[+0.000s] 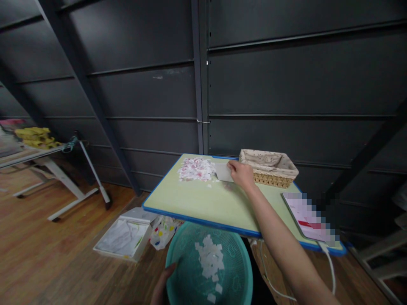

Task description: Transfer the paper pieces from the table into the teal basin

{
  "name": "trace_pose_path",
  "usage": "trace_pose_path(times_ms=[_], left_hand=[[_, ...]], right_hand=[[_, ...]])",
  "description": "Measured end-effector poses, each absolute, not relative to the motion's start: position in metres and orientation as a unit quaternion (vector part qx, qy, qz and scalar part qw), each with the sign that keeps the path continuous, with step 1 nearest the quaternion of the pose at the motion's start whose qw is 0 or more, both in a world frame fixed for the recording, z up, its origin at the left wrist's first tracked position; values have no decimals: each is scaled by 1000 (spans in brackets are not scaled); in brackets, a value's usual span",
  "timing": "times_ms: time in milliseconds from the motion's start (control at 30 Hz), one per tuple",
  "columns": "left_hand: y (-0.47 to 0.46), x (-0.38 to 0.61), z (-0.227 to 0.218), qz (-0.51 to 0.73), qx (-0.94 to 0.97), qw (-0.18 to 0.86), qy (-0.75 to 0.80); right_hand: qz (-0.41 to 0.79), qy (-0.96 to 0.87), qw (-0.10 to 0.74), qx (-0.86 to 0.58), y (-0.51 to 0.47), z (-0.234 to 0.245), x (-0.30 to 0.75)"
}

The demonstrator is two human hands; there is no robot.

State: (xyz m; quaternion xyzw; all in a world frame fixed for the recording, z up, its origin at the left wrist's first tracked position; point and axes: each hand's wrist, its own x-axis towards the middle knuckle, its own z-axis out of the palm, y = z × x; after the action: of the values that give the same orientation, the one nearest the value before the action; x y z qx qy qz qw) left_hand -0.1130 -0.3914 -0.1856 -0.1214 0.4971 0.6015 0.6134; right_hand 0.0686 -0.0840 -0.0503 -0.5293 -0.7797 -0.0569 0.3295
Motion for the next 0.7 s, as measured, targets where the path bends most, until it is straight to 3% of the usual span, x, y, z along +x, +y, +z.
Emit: trace_pose_path(times_ms=[433, 700], left_hand=[[-388, -113, -171, 605, -108, 623, 484], [-390, -107, -157, 614, -77, 612, 493]], right_hand=[[97, -795, 418, -428, -79, -52, 67], [91, -779, 420, -456, -76, -58, 65]])
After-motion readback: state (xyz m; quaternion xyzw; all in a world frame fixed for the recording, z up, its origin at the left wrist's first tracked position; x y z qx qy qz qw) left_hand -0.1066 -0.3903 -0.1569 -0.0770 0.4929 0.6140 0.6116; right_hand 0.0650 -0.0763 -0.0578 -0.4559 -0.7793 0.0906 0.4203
